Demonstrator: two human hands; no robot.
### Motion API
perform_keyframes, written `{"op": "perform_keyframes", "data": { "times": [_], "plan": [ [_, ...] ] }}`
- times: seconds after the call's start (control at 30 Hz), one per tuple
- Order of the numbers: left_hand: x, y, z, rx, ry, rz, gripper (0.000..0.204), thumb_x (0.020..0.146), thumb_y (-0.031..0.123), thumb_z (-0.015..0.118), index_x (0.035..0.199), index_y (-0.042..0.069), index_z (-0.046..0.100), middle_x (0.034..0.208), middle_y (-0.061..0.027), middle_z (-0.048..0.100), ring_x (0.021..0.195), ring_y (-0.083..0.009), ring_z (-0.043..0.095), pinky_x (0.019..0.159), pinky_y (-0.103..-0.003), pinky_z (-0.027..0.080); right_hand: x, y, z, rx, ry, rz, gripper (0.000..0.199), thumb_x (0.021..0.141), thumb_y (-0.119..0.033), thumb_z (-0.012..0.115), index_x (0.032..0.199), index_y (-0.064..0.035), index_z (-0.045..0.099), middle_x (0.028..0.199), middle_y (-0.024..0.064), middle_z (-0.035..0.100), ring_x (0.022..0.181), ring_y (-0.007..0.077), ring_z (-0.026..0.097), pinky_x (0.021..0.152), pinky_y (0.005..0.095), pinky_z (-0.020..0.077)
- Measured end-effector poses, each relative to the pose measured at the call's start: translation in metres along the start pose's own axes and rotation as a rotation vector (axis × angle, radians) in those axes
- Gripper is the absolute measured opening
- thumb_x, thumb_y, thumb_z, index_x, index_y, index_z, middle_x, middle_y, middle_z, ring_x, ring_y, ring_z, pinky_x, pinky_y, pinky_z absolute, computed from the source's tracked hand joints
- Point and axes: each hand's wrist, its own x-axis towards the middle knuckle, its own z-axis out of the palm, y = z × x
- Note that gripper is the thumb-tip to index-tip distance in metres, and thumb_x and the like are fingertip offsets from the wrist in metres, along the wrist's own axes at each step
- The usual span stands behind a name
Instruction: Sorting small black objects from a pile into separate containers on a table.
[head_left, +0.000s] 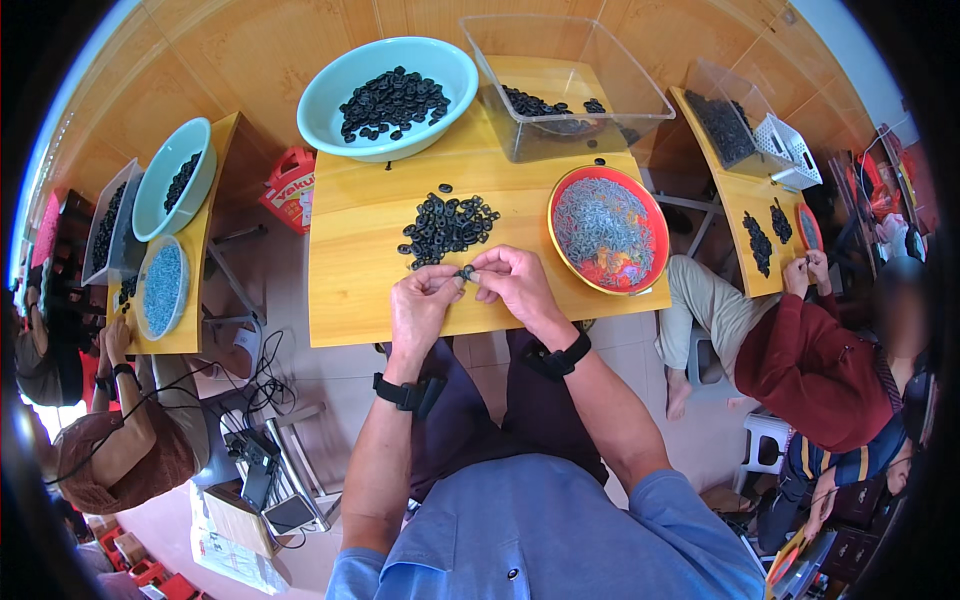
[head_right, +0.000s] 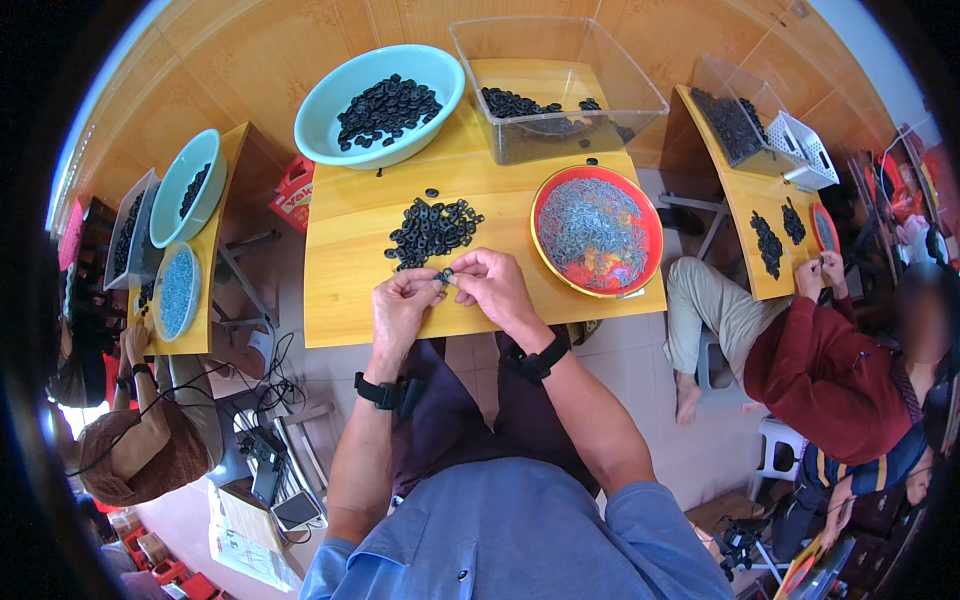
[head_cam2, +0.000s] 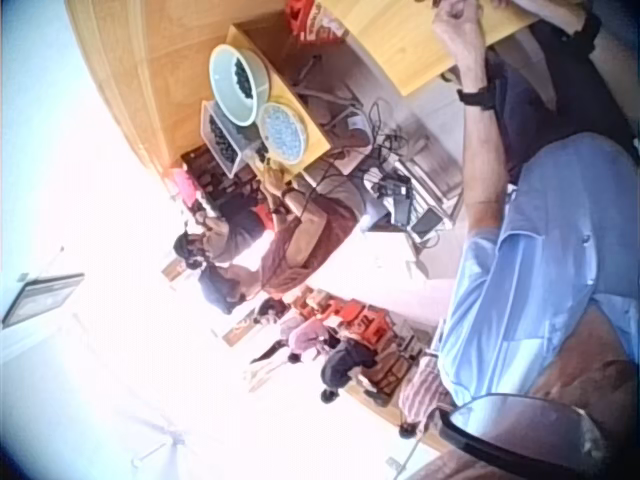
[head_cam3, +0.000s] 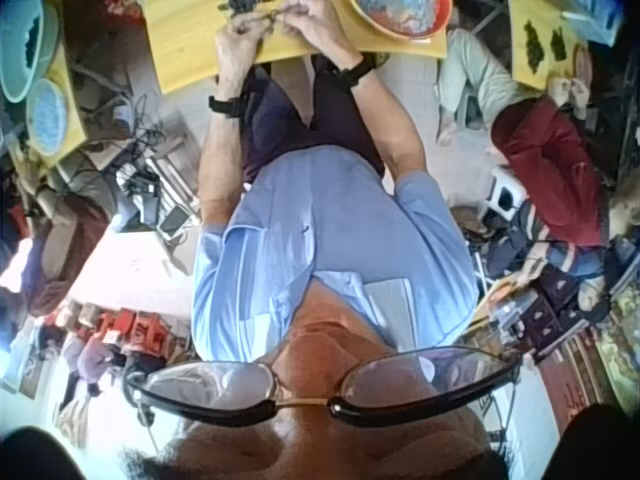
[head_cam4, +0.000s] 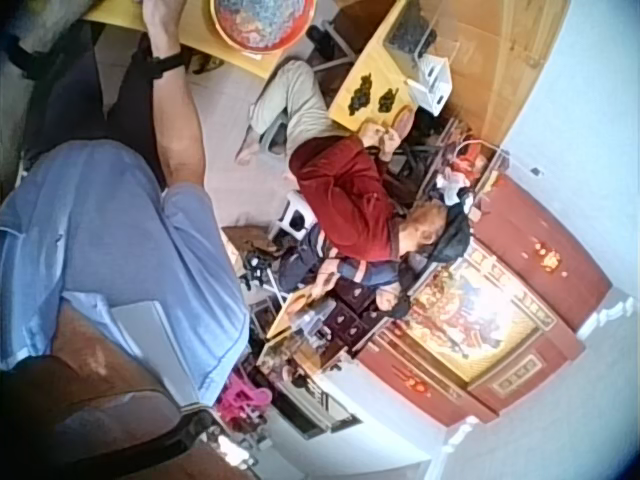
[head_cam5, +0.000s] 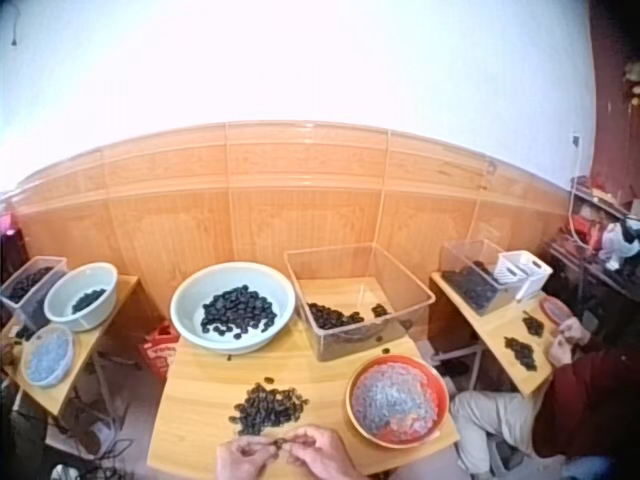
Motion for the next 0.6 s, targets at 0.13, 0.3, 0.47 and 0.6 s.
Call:
{"op": "perform_keyframes", "data": {
  "times": [0.13,0.3,0.47,0.6],
  "plan": [
    [0.0007,0.0018,0.0001,0.006,-0.004,-0.011,0.016,0.089,0.003,0.071,0.101,-0.006,0.069,0.083,-0.0073,0.072,0.073,-0.0093,0.067,0.068,-0.022,0.053,0.0002,-0.0006,-0.0005,0.014,0.0,0.016,0.014,0.087,-0.003,0.068,0.098,0.0047,0.066,0.077,0.0082,0.069,0.062,0.0111,0.065,0.056,0.0245,0.053],
    [0.0002,0.0022,0.0001,-0.01,0.0,-0.02,0.016,0.088,0.003,0.071,0.102,-0.006,0.069,0.084,-0.0074,0.072,0.073,-0.0096,0.067,0.068,-0.022,0.053,-0.0005,0.0001,0.0002,0.001,0.001,0.01,0.014,0.087,-0.004,0.068,0.097,0.0047,0.066,0.077,0.0082,0.069,0.062,0.0111,0.065,0.056,0.0243,0.053],
    [0.0002,0.0037,-0.0002,-0.003,-0.009,-0.019,0.016,0.088,0.002,0.07,0.101,-0.006,0.069,0.083,-0.0077,0.072,0.073,-0.0097,0.067,0.067,-0.022,0.053,-0.0009,-0.0005,0.0003,-0.004,0.004,0.019,0.014,0.087,-0.004,0.068,0.098,0.0047,0.066,0.078,0.008,0.069,0.062,0.0109,0.064,0.056,0.0242,0.0528],
    [0.0025,0.0071,-0.0005,0.011,-0.015,-0.052,0.015,0.088,0.002,0.071,0.099,-0.007,0.069,0.082,-0.0084,0.072,0.072,-0.01,0.067,0.066,-0.022,0.053,-0.0007,-0.0004,-0.0003,-0.001,0.0,0.014,0.014,0.087,-0.004,0.069,0.097,0.005,0.066,0.077,0.0081,0.069,0.061,0.011,0.064,0.056,0.0243,0.0527]
  ]
}}
